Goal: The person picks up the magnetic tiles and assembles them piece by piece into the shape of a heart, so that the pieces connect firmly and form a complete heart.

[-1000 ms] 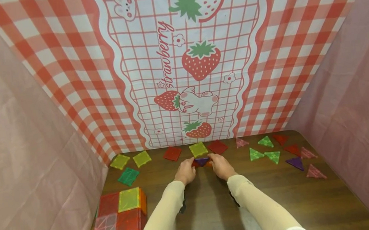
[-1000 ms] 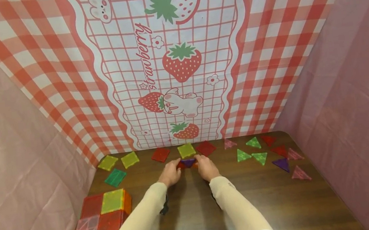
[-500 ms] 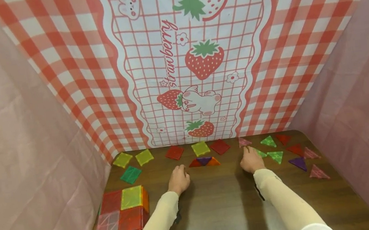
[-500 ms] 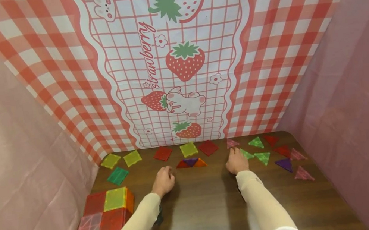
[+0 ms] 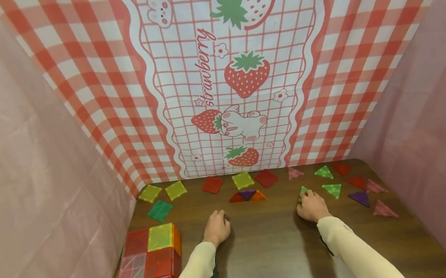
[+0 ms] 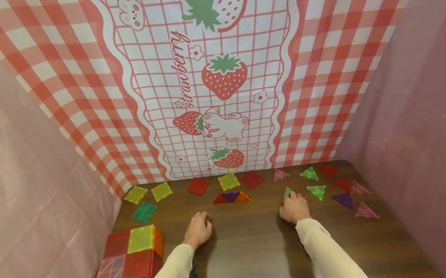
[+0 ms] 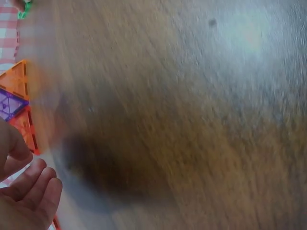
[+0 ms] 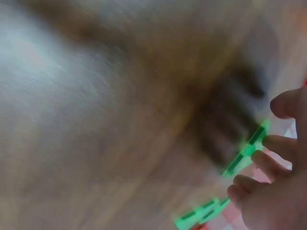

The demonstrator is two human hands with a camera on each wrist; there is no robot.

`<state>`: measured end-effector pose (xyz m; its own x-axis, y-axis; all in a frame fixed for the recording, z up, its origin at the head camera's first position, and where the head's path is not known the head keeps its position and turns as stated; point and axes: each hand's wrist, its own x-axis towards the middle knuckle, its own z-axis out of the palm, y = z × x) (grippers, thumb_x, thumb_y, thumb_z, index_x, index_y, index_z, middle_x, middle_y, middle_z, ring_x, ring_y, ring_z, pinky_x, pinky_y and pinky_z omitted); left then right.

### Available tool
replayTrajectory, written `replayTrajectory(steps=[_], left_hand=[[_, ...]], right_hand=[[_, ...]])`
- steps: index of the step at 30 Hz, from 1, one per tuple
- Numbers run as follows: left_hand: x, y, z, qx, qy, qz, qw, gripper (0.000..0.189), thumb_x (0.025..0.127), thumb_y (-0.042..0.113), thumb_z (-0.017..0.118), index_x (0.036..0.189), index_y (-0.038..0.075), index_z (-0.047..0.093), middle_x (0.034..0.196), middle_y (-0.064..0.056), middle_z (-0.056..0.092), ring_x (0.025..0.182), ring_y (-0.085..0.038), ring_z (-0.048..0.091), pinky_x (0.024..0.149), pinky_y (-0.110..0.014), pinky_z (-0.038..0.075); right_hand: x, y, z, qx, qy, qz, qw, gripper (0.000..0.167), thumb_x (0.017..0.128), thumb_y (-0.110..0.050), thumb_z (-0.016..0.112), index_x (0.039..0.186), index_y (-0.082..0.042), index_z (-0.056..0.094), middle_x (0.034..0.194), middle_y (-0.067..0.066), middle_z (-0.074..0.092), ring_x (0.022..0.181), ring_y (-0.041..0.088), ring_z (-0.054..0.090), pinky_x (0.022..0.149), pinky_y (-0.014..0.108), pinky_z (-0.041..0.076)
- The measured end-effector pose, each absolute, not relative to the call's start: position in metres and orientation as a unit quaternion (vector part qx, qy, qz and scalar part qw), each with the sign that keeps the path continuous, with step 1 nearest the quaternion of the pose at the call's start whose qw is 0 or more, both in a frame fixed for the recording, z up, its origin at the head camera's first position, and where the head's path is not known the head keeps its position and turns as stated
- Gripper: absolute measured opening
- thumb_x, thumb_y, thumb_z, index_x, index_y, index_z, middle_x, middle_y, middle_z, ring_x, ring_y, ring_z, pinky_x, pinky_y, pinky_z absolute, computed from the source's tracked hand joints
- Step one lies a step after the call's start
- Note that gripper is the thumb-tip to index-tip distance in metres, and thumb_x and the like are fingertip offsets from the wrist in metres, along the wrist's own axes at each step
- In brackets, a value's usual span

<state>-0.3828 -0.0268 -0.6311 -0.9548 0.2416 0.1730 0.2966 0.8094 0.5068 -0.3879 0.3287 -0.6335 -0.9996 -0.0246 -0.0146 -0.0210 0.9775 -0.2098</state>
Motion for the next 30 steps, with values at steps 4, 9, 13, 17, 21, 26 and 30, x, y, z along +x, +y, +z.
replayTrajectory(steps=[4,9,13,17,21,26,30], left_hand=[[-0.379,-0.024,-0.631,-0.147,-0.948,-0.279,0.035,0.02,0.087,0.004,0.061,0.105,0.0,0.068,0.095,-0.012,0.063,0.089,-0.031,0.066,0.079,-0.045,0.056],[-0.374,-0.021,-0.633,-0.159,-0.943,-0.29,0.025,0.02,0.088,0.004,0.061,0.107,0.001,0.068,0.096,-0.011,0.063,0.089,-0.029,0.066,0.079,-0.045,0.057],[-0.369,-0.017,-0.631,-0.189,-0.942,-0.277,0.027,0.021,0.09,0.005,0.06,0.108,0.001,0.069,0.102,-0.013,0.065,0.095,-0.031,0.067,0.083,-0.045,0.057],[-0.362,-0.006,-0.625,-0.23,-0.941,-0.248,0.009,0.026,0.092,0.005,0.06,0.115,0.001,0.071,0.116,-0.014,0.068,0.109,-0.033,0.066,0.093,-0.045,0.056],[-0.354,0.01,-0.623,-0.276,-0.94,-0.198,-0.011,0.031,0.094,0.008,0.059,0.123,0.004,0.071,0.133,-0.012,0.066,0.122,-0.03,0.063,0.102,-0.043,0.052],[-0.349,0.024,-0.62,-0.293,-0.946,-0.132,-0.036,0.039,0.095,0.012,0.06,0.133,0.008,0.067,0.142,-0.008,0.062,0.13,-0.025,0.06,0.106,-0.041,0.05],[-0.346,0.029,-0.618,-0.301,-0.95,-0.077,-0.04,0.041,0.094,0.015,0.062,0.134,0.012,0.067,0.141,-0.002,0.063,0.132,-0.023,0.058,0.106,-0.039,0.05]], right_hand=[[-0.374,0.316,-0.643,-0.032,0.992,-0.114,-0.045,0.043,0.09,-0.016,0.06,0.128,0.004,0.066,0.123,0.033,0.057,0.099,0.051,0.061,0.085,0.065,0.051],[-0.357,0.293,-0.652,-0.066,0.985,-0.134,-0.083,0.041,0.088,-0.012,0.063,0.128,-0.004,0.069,0.124,0.031,0.06,0.104,0.049,0.06,0.086,0.062,0.051],[-0.35,0.272,-0.656,-0.109,0.978,-0.129,-0.119,0.035,0.086,-0.013,0.07,0.119,-0.002,0.073,0.119,0.023,0.067,0.104,0.043,0.064,0.089,0.057,0.052],[-0.345,0.246,-0.656,-0.145,0.971,-0.143,-0.128,0.033,0.083,-0.011,0.071,0.112,0.003,0.074,0.115,0.019,0.07,0.105,0.039,0.066,0.09,0.054,0.052],[-0.34,0.22,-0.655,-0.175,0.964,-0.166,-0.115,0.034,0.083,-0.008,0.069,0.113,0.007,0.072,0.116,0.021,0.069,0.107,0.04,0.065,0.093,0.054,0.052],[-0.337,0.199,-0.657,-0.194,0.958,-0.191,-0.094,0.035,0.084,-0.005,0.066,0.116,0.009,0.071,0.119,0.021,0.067,0.11,0.041,0.064,0.093,0.056,0.052],[-0.337,0.199,-0.652,-0.184,0.959,-0.205,-0.069,0.037,0.086,-0.007,0.065,0.119,0.007,0.07,0.123,0.02,0.066,0.114,0.04,0.063,0.095,0.056,0.05]])
